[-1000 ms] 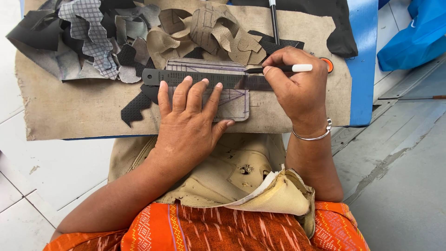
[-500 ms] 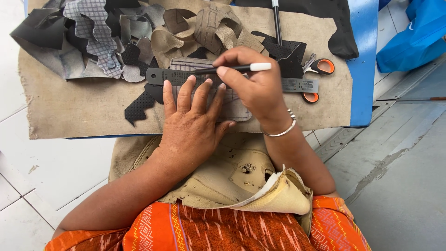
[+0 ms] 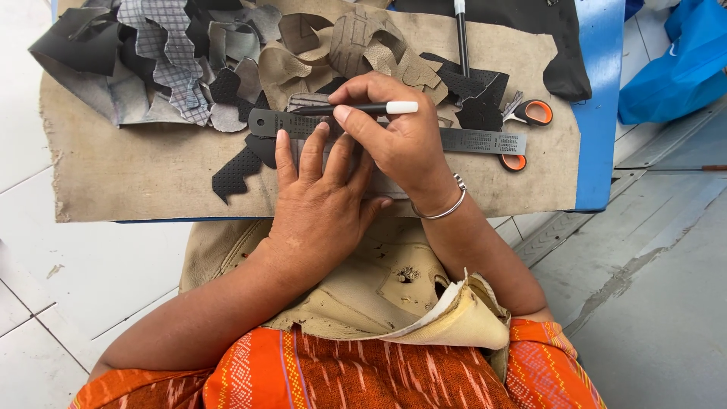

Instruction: Marking a grid pattern on leather scraps using a ruler and a white marker

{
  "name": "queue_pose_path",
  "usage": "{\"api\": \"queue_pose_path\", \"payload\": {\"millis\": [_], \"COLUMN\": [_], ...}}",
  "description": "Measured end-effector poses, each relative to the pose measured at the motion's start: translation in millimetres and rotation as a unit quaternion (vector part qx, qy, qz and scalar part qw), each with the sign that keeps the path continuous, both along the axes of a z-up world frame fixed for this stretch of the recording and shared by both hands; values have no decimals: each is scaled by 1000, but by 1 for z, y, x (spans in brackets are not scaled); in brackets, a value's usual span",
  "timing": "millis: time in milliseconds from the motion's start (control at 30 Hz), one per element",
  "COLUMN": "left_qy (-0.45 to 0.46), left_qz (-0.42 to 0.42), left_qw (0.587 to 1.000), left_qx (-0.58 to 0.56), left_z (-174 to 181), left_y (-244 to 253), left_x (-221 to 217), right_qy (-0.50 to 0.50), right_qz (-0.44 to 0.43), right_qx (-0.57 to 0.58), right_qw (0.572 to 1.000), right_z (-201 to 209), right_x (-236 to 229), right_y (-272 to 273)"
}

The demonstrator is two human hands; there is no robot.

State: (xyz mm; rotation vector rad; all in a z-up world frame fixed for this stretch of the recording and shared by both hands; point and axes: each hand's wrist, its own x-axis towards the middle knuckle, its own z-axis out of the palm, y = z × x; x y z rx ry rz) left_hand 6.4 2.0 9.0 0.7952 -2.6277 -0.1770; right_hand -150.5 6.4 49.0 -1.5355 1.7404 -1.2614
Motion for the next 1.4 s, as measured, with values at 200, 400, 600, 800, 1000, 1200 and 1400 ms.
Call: {"api": "queue_pose_path", "payload": {"millis": [200, 400, 600, 800, 1000, 1200, 1400], "left_qy": [6, -7, 5, 2, 2, 4, -8], "left_qz": [-6, -8, -16, -16, -15, -12, -5], "left_qw": [1000, 1000, 1000, 1000, 1000, 1000, 1000], "left_qx": [6, 10, 0, 5, 0, 1, -1], "left_z": [-2, 1, 0, 1, -1, -2, 0], "left_y": [1, 0, 0, 0, 0, 1, 0], "left_x": [-1, 0, 2, 1, 1, 1, 1], "right_qy": [7, 39, 71, 76, 77, 70, 7], "right_qz": [7, -7, -41, -56, -96, -84, -11], "right_qx": [1, -16, -9, 8, 26, -9, -13], "right_qw": [1000, 999, 997, 996, 992, 994, 1000], "right_z": [0, 4, 7, 10, 19, 25, 10], "right_x": [-1, -10, -28, -46, -62, -47, -15], "right_y": [0, 9, 25, 43, 61, 50, 12]}}
